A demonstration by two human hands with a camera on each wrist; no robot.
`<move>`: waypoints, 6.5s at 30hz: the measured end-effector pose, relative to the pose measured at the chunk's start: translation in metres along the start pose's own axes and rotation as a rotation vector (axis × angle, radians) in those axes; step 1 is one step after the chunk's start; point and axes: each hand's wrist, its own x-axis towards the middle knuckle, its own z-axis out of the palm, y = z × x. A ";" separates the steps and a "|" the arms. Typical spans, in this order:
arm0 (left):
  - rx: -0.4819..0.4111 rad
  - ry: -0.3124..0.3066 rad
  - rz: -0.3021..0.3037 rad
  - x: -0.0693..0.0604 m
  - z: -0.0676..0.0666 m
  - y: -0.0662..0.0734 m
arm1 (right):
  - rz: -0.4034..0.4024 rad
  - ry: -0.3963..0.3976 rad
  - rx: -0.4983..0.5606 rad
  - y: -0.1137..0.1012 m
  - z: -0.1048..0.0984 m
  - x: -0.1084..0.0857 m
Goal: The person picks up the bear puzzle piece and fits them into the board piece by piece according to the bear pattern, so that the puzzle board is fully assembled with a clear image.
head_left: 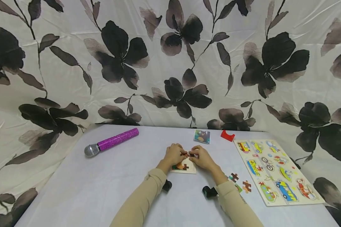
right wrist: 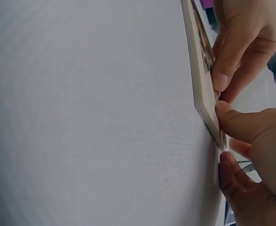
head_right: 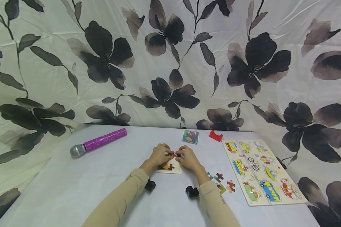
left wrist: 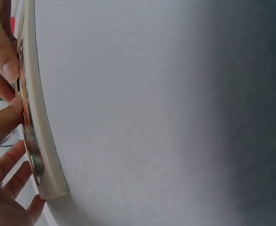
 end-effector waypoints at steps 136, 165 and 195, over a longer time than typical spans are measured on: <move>0.074 0.041 0.065 -0.005 0.004 -0.002 | -0.039 -0.153 -0.113 -0.018 -0.007 0.003; 0.061 0.052 0.066 -0.008 0.000 -0.001 | -0.010 -0.092 -0.161 -0.017 -0.004 -0.004; -0.050 0.112 0.087 -0.009 0.002 -0.002 | 0.029 -0.012 -0.230 -0.028 0.003 -0.004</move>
